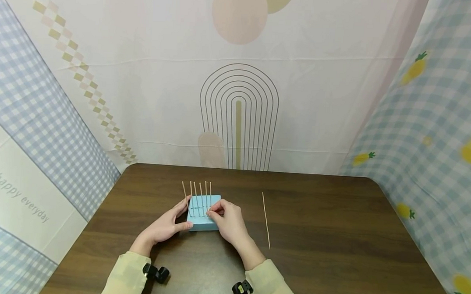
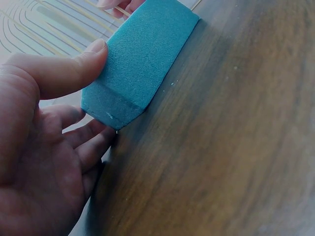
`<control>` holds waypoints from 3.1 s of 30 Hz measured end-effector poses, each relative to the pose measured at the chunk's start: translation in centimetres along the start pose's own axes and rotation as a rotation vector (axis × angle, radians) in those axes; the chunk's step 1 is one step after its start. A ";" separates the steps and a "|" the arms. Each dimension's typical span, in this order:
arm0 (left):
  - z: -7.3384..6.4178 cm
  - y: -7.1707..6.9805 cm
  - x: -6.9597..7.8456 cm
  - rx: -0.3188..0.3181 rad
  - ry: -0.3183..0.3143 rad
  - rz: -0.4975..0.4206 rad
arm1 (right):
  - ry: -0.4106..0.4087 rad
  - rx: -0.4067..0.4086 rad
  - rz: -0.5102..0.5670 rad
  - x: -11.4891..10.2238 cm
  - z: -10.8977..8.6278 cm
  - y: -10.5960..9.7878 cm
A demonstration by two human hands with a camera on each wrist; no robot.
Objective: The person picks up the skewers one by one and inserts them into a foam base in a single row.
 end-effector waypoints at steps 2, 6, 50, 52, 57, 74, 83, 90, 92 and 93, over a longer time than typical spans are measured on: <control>0.0 0.0 0.0 -0.001 0.001 0.001 | 0.002 -0.001 -0.004 0.0 0.0 0.0; -0.1 0.0 0.0 -0.002 0.006 0.009 | -0.003 0.003 -0.007 -0.1 0.0 0.1; -0.1 0.0 -0.3 -0.013 0.012 -0.029 | -0.051 -0.089 0.117 0.4 0.0 -0.3; -0.1 0.1 -0.2 -0.016 0.013 -0.034 | -0.031 -0.098 0.132 0.9 0.0 -1.1; -0.2 0.0 -0.1 -0.019 0.020 -0.031 | 0.037 -0.085 0.124 2.5 -0.1 -4.0; -0.3 0.0 -0.1 -0.019 0.017 -0.014 | 0.251 -0.173 -0.079 11.5 -2.6 -10.5; -0.3 0.0 0.0 -0.016 0.023 -0.023 | 0.290 -0.170 -0.116 11.8 -2.7 -10.0; -0.2 0.1 -0.2 -0.016 0.021 -0.025 | 0.314 -0.163 -0.133 11.9 -2.7 -9.7; -0.2 0.1 -0.1 -0.018 0.019 -0.026 | 0.317 -0.159 -0.137 11.8 -2.7 -9.7; -0.2 0.1 -0.1 -0.020 0.018 -0.028 | 0.322 -0.157 -0.138 11.9 -2.7 -9.7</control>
Point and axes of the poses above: each hand's wrist, its own z-axis towards the middle knuckle, its own y-axis out of the palm, x = y × z, the point moved 8 cm from there along z, towards the middle knuckle, and after that the axes turned 13 degrees about -z, right-handed, at the moved point
